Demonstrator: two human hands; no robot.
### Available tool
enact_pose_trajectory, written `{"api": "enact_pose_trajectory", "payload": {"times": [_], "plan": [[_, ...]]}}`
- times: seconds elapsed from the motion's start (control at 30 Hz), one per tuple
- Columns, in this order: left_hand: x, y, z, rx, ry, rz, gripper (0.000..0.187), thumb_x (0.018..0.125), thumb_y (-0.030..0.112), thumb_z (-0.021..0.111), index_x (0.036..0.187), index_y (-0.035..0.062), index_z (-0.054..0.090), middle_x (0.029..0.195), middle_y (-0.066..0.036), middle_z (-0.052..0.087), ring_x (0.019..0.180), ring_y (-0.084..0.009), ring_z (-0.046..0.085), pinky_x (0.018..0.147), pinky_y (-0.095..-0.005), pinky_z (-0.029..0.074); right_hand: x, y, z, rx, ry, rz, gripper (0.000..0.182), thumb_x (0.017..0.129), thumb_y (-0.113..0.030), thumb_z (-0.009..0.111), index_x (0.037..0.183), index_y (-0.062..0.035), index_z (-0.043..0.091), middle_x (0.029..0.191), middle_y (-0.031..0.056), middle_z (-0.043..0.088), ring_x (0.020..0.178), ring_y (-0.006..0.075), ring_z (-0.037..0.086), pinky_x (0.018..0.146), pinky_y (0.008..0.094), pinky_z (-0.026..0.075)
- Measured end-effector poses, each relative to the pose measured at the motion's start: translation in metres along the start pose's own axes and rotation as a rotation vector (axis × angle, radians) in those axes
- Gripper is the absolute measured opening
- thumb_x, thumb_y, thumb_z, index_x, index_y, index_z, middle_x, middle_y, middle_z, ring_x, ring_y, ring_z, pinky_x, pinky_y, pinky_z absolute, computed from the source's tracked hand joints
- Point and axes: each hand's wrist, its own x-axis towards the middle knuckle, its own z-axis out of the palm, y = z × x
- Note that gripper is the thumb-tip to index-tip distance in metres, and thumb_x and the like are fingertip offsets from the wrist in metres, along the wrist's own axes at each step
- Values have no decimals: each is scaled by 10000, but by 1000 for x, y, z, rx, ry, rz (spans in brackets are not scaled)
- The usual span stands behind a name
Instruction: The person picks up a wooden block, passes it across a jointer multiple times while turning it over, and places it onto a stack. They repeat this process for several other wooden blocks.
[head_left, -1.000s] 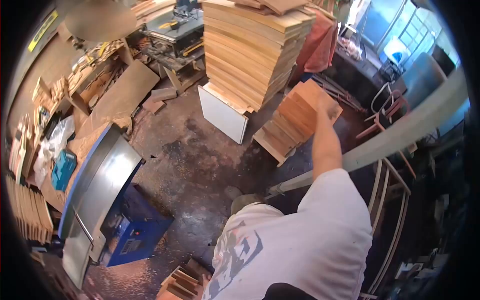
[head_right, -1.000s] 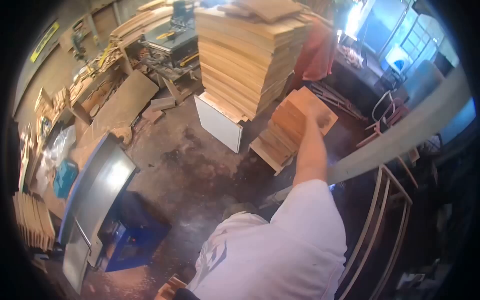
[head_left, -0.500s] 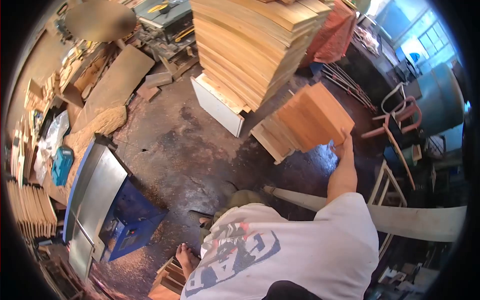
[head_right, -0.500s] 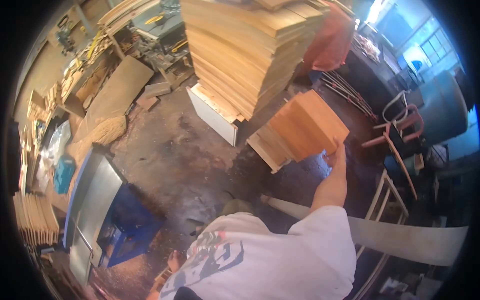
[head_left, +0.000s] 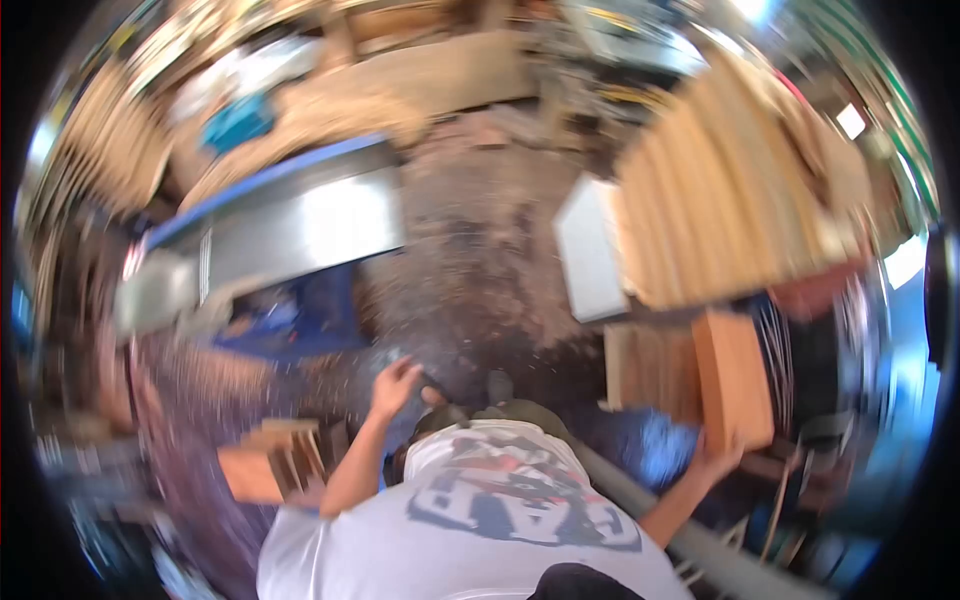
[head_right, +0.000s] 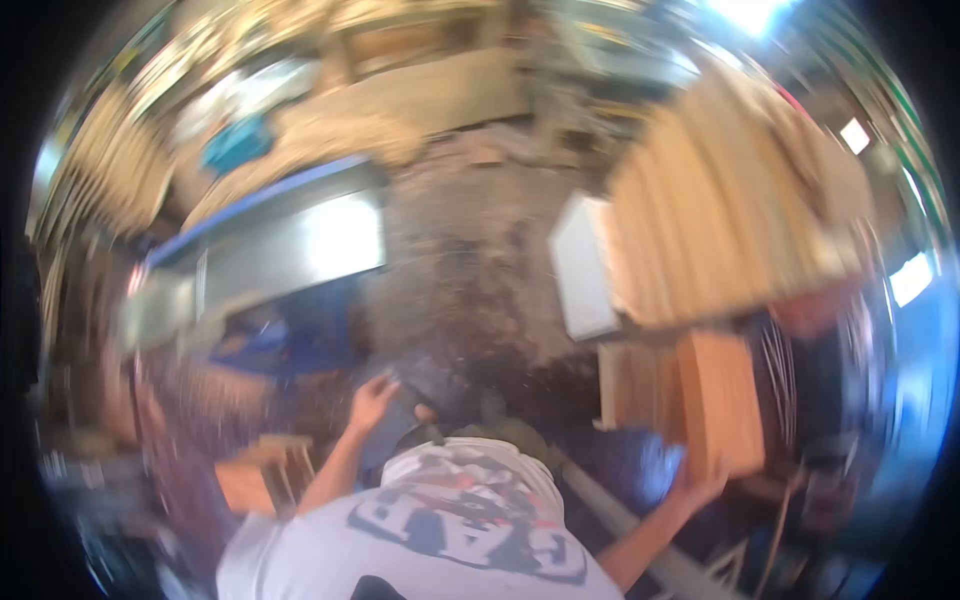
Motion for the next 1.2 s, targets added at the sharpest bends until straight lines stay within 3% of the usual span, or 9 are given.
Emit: {"api": "enact_pose_trajectory", "payload": {"times": [0.2,0.33,0.5,0.57,0.73,0.83,0.93,1.13,1.2], "plan": [[6,62,-47,-268,-227,39,638,989,358,717,1443,-57,550,1348,-210,672,1270,-281,637,1085,-385,489,-169,76,80,-329,-398,392,589,811,-377,636,1295,-50,561,1124,138,681,881,285,728,509,375,573],[9,69,-83,-365,-91,75,710,996,323,706,1527,-60,431,1446,-202,605,1319,-277,591,1099,-366,470,-253,157,180,-310,-765,600,639,810,-360,665,1349,-42,535,1156,153,673,823,311,703,492,392,528],[7,115,-169,-420,376,157,838,1004,306,676,1582,-108,231,1460,-320,541,1377,-342,543,1137,-408,436,-338,241,335,-196,-1320,774,613,857,-273,652,1363,37,498,1142,181,670,855,301,692,570,396,549],[58,75,-173,-556,857,215,818,1001,285,676,1575,-106,244,1521,-328,466,1460,-371,441,1178,-411,374,-374,287,386,-243,-1415,803,578,872,-268,639,1343,39,508,1115,174,670,823,303,688,566,385,540],[85,89,-209,-415,606,263,817,976,323,696,1563,-88,304,1551,-324,445,1456,-370,450,1180,-419,369,-433,377,462,-520,-1433,737,638,877,-267,684,1415,11,484,1279,196,605,1128,337,630,816,465,572],[118,93,-187,-225,579,199,975,911,476,733,1560,-112,306,1544,-336,448,1451,-388,462,1175,-398,370,-435,359,495,-685,-1619,628,638,902,-249,695,1471,-28,507,1460,191,534,1282,350,557,998,491,514],[166,99,-165,-354,641,83,1049,883,471,744,1550,-171,252,1566,-365,391,1494,-409,387,1207,-395,326,-399,346,500,-806,-2018,-338,539,944,-282,673,1423,-46,606,1454,164,596,1295,316,564,1098,463,442],[165,121,-160,-255,745,-117,933,874,443,735,1522,-132,389,1564,-368,393,1462,-419,425,1209,-411,323,-356,357,546,-380,-2365,-662,327,911,-147,684,1201,-2,726,1287,175,687,1263,390,578,1099,468,441],[178,127,-153,59,1064,-49,813,900,422,720,1466,-109,474,1518,-361,449,1426,-430,457,1207,-435,332,-379,376,577,-177,-2472,-898,342,899,-155,684,1204,-2,708,1291,177,670,1278,416,556,1103,496,430]]}}
